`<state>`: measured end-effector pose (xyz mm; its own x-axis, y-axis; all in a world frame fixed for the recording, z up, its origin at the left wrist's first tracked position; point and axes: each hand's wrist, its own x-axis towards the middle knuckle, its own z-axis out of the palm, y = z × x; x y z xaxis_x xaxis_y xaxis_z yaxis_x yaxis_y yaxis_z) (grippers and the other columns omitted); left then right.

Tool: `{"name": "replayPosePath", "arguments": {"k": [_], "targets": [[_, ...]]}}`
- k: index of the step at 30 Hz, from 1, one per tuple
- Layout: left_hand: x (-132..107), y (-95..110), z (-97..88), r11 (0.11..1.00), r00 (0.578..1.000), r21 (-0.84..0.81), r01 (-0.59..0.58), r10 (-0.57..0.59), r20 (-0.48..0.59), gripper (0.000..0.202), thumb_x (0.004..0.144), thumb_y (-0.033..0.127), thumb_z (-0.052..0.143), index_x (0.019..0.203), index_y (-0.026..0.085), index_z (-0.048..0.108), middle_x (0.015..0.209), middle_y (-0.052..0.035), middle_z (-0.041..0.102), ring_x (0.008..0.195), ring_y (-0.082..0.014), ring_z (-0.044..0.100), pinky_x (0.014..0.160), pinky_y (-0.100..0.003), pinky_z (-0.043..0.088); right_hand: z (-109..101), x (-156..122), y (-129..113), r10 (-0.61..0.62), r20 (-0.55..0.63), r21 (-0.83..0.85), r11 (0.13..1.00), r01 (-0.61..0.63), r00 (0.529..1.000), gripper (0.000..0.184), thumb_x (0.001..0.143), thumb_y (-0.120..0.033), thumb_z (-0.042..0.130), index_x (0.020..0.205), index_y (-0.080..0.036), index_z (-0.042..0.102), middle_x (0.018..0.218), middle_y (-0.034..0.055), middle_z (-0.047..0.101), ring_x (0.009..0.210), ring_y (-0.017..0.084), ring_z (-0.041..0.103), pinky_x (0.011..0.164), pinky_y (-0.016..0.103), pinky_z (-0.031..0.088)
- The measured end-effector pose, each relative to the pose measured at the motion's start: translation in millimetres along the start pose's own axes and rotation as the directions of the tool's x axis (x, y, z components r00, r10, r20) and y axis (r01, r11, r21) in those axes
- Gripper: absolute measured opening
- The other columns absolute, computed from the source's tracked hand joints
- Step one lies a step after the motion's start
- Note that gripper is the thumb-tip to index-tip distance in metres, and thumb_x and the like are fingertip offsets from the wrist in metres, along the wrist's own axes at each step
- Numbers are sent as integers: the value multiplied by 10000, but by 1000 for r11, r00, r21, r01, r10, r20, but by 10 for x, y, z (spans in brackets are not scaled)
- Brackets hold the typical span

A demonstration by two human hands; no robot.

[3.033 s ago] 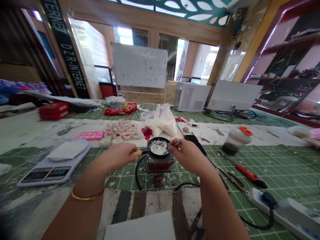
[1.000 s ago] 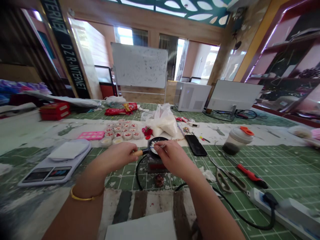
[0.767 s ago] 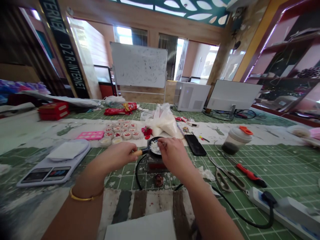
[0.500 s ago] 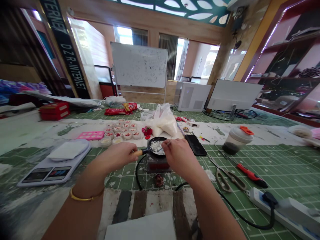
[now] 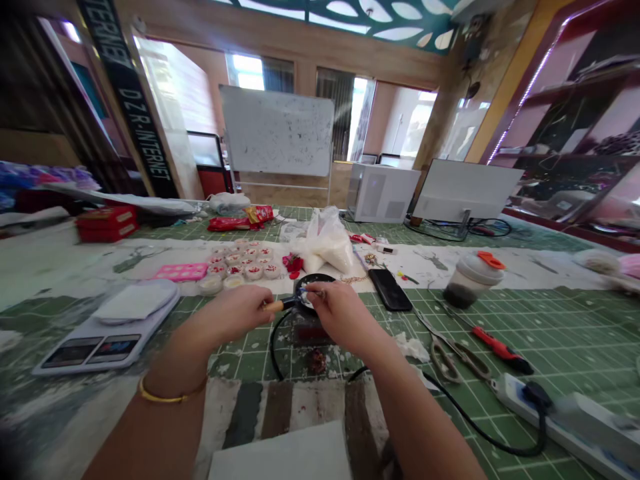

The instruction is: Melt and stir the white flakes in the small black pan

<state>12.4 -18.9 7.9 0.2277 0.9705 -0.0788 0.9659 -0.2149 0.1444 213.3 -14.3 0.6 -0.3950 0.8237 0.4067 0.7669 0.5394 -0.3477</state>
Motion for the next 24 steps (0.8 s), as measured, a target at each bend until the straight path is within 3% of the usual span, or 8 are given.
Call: {"name": "replayPosePath", "arguments": {"k": [7,10,13,18,21,24], "targets": [[-20,5,-21,1000,1000,8,1,-1,-2,184,715,351,475,724,186,557,782,-42,619,668,-168,560,518,-257,303,-23,53,134,145,-92,-240,957,-164,985,339,876,-319,327,935,-187,633,788,73,676,761,208,605,658,277,377],[-18,-3,-16,1000,1000,14,-13,13,-14,185,718,351,477,723,184,555,791,-45,621,686,-176,567,517,-258,300,-97,22,167,172,-73,-281,942,-186,982,332,871,-320,333,903,-190,637,766,74,678,763,215,606,654,278,370],[-15,-6,-16,1000,1000,13,-14,14,-13,192,722,350,469,739,184,564,804,-49,623,690,-177,565,517,-259,299,-165,-25,176,161,15,-211,965,-154,987,328,868,-354,339,888,-219,638,762,44,679,735,193,609,626,257,371],[-29,16,-44,1000,1000,-12,-5,5,11,283,763,397,399,710,173,564,759,-61,621,645,-165,549,517,-260,299,-241,-56,189,201,-39,-218,954,-205,979,330,861,-360,346,899,-209,637,780,53,679,761,204,608,635,262,376],[-36,24,-54,1000,1000,-16,-2,3,5,294,767,398,392,708,168,565,759,-65,618,642,-161,547,522,-258,304,-277,-64,200,178,57,-147,975,-168,982,317,858,-360,353,871,-221,638,802,34,680,746,180,607,633,246,383],[-36,28,-55,1000,1000,-24,-1,1,3,285,762,397,407,710,167,567,764,-65,619,636,-155,546,517,-251,305,-315,-91,190,187,39,-154,972,-179,982,320,857,-372,354,852,-219,636,845,37,675,770,180,603,652,249,386]]}}
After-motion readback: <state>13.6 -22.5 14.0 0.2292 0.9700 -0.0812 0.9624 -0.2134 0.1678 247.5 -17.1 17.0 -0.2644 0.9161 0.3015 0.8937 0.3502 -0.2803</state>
